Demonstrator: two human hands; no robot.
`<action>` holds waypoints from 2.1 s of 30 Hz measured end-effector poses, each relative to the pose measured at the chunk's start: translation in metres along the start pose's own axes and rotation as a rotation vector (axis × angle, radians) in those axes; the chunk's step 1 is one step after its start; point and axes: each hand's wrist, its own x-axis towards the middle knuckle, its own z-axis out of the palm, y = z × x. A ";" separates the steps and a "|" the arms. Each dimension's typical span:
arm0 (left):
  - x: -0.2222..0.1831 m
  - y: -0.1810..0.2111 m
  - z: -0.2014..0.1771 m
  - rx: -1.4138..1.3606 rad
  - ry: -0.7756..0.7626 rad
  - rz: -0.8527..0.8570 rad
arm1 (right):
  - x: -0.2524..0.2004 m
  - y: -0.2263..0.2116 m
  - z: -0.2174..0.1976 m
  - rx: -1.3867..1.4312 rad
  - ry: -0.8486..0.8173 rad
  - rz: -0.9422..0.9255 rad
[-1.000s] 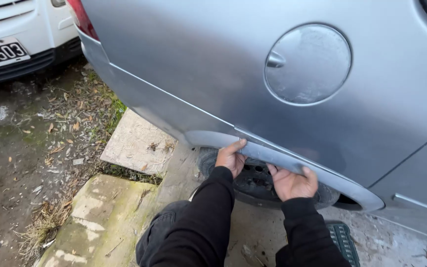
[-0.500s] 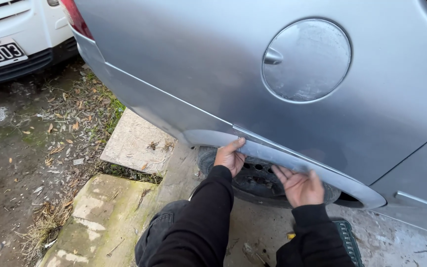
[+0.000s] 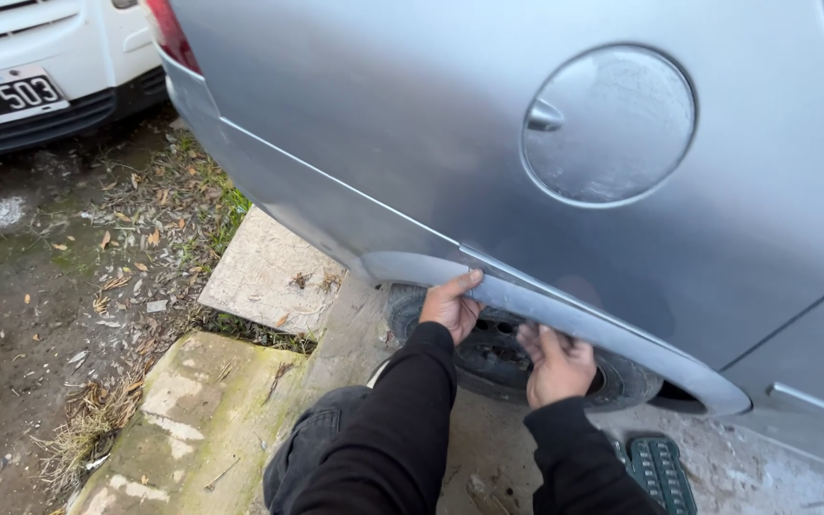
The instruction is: Repairing and securing a loose plastic trim piece on the rear fender of a car.
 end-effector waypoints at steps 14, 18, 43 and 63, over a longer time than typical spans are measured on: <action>0.004 0.001 -0.012 0.083 -0.014 -0.032 | 0.001 0.025 0.008 -0.642 -0.446 0.064; 0.002 0.004 -0.008 0.101 -0.016 -0.042 | 0.015 0.018 0.000 -0.743 -0.521 0.052; 0.001 0.003 -0.005 0.065 -0.015 -0.029 | 0.010 0.049 -0.025 -0.306 -0.260 0.008; 0.002 0.000 -0.003 -0.039 0.010 -0.007 | -0.002 0.019 -0.014 -0.490 -0.202 -0.129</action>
